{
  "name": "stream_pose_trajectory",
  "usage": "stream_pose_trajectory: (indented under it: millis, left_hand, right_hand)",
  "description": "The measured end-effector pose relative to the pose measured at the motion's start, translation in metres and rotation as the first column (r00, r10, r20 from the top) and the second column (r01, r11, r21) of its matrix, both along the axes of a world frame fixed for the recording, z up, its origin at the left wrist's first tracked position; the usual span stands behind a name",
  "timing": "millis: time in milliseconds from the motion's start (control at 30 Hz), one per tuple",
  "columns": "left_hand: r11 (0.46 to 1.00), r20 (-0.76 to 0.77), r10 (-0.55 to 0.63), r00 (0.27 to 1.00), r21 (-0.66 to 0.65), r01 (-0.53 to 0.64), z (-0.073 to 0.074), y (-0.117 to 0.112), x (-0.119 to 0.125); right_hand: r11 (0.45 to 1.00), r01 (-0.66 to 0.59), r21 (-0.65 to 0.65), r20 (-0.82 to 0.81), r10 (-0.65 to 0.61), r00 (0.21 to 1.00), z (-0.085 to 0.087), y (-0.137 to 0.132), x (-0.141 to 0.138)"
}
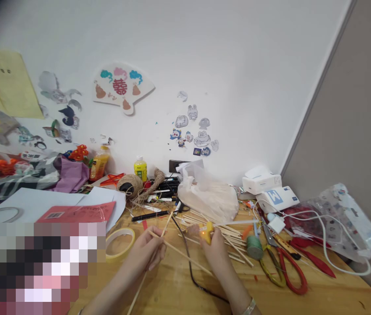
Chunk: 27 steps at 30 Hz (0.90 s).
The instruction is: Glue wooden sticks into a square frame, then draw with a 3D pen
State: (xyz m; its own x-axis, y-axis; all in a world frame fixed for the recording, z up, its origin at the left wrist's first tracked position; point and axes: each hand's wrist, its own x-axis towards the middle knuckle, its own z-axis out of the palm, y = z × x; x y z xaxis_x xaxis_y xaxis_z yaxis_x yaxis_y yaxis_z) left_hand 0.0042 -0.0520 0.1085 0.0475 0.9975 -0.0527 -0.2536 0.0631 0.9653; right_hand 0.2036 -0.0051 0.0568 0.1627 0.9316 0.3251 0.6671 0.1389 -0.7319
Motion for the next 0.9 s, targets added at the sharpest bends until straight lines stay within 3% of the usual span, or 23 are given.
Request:
stream_pose_trajectory:
  millis: [133, 233, 333, 433, 533, 567, 633, 700, 900]
  left_hand:
    - [1.000, 0.010, 0.007, 1.000, 0.002, -0.007, -0.004, 0.004, 0.000]
    - [1.000, 0.015, 0.010, 1.000, 0.005, -0.010, -0.003, 0.003, -0.001]
    - [1.000, 0.017, 0.015, 1.000, 0.008, -0.015, 0.000, 0.002, -0.001]
    - [1.000, 0.017, 0.022, 1.000, 0.007, -0.022, 0.002, 0.000, -0.001]
    - [1.000, 0.015, 0.026, 1.000, 0.005, -0.026, 0.005, 0.000, 0.000]
    - [1.000, 0.014, 0.027, 1.000, 0.005, -0.027, 0.006, -0.001, 0.000]
    - [0.999, 0.013, 0.031, 0.999, 0.010, -0.031, 0.008, -0.002, 0.000]
    - [0.999, 0.013, 0.034, 0.999, 0.020, -0.034, 0.010, -0.004, 0.000]
    - [0.997, 0.007, 0.040, 0.999, 0.059, -0.040, 0.010, -0.007, 0.000]
  right_hand:
    - [0.998, 0.031, 0.050, 0.191, -0.040, 0.981, 0.011, -0.009, 0.001]
    - [0.998, 0.054, 0.039, 0.462, -0.066, 0.884, 0.021, -0.016, 0.002]
    - [0.998, 0.065, 0.027, 0.539, -0.069, 0.839, 0.026, -0.020, 0.001]
    - [0.999, 0.045, -0.016, 0.456, -0.033, 0.890, 0.031, -0.021, -0.002]
    - [0.977, -0.208, -0.055, 0.224, 0.215, 0.951, 0.039, -0.028, -0.008]
    - [0.936, -0.347, -0.060, 0.114, 0.352, 0.929, 0.043, -0.031, -0.011]
    - [0.806, -0.589, -0.063, -0.105, 0.582, 0.807, 0.049, -0.040, -0.018]
    - [0.724, -0.686, -0.072, -0.232, 0.657, 0.717, 0.053, -0.048, -0.024]
    - [0.808, -0.589, 0.021, -0.077, 0.588, 0.805, 0.061, -0.052, -0.026]
